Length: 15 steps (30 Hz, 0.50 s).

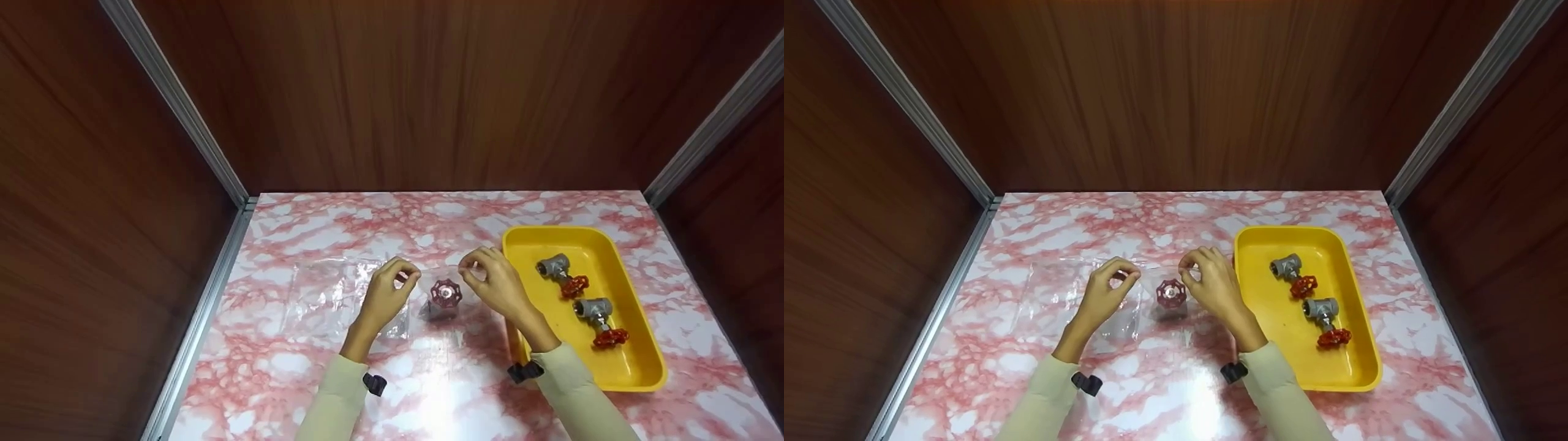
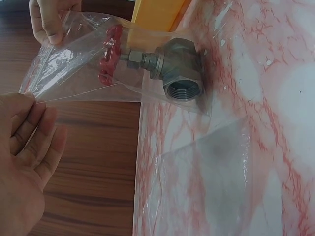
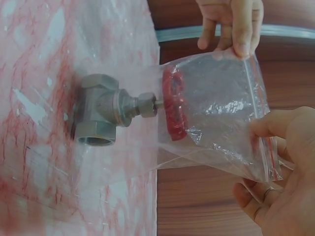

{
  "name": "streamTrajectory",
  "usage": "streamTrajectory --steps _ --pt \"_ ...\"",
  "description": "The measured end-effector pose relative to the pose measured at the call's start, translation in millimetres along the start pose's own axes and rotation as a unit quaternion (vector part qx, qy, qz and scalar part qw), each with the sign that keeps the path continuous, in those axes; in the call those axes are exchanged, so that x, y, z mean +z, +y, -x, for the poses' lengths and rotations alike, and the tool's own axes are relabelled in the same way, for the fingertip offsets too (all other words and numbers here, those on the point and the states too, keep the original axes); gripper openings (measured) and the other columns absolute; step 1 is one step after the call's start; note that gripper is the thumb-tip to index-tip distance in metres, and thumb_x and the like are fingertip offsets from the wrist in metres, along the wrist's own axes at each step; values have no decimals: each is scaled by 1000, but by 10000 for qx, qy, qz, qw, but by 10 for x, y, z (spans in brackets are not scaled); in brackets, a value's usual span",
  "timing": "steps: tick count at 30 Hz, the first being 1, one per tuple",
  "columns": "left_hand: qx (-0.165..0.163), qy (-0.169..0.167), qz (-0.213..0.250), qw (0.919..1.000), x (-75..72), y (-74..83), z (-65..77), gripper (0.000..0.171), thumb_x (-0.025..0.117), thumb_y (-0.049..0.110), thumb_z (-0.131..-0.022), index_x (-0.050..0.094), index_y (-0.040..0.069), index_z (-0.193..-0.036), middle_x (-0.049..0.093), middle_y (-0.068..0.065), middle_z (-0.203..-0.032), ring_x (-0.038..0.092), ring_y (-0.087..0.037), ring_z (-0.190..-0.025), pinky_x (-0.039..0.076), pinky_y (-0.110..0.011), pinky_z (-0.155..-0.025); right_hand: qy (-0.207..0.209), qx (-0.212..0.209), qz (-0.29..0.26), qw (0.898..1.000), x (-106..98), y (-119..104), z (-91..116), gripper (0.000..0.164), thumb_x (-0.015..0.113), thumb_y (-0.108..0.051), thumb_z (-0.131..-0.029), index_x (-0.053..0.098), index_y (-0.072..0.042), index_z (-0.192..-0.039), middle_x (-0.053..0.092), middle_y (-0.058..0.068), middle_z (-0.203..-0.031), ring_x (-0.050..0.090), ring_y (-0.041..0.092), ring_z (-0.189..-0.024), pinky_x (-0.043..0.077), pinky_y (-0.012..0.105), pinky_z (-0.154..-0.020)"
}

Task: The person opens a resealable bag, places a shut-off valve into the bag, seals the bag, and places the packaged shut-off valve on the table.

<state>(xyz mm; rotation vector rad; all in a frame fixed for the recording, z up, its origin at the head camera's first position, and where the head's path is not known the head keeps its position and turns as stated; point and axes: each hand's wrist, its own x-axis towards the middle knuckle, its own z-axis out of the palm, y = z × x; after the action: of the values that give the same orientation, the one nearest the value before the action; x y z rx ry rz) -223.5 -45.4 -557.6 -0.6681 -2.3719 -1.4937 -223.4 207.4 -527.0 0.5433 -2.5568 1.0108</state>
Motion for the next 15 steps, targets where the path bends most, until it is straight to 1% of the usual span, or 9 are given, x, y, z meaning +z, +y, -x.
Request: streamTrajectory --steps 2,6,8,11,15 --pt "2 29 6 10000 -4 3 -6 10 70 18 -105 73 9 -104 72 -4 -101 70 -18 -96 63 -37 -87 -41 69 -89 9999 -8 5 1 8 80 -10 -94 74 -9 -99 71 6 -97 61 23 -92 50 38 -81" --pt "-18 59 108 9999 -5 12 -11 10 70 17 -105 73 8 -103 72 -5 -100 69 -19 -96 63 -46 -87 -57 182 -179 9997 -27 21 11 14 81 -8 -91 73 -8 -103 71 8 -100 63 24 -95 52 39 -84" --pt "-30 54 125 9999 -2 13 -12 9 70 17 -104 73 8 -103 72 -5 -100 69 -19 -96 63 -48 -87 -2 213 -186 9996 -36 36 23 14 81 -6 -90 73 -8 -101 71 8 -100 63 24 -96 53 39 -85" --pt "-39 61 116 9999 4 13 -13 9 71 16 -104 73 7 -103 72 -5 -100 69 -20 -96 63 -48 -87 84 177 -189 9996 -43 60 38 12 79 -4 -89 72 -9 -97 72 7 -99 63 23 -95 54 39 -84" --pt "-58 85 105 9999 15 9 -13 10 71 16 -104 73 7 -103 72 -5 -100 70 -20 -96 63 -44 -86 148 76 -204 9997 -44 78 46 9 76 -4 -89 72 -10 -93 74 7 -99 63 24 -95 54 39 -85"
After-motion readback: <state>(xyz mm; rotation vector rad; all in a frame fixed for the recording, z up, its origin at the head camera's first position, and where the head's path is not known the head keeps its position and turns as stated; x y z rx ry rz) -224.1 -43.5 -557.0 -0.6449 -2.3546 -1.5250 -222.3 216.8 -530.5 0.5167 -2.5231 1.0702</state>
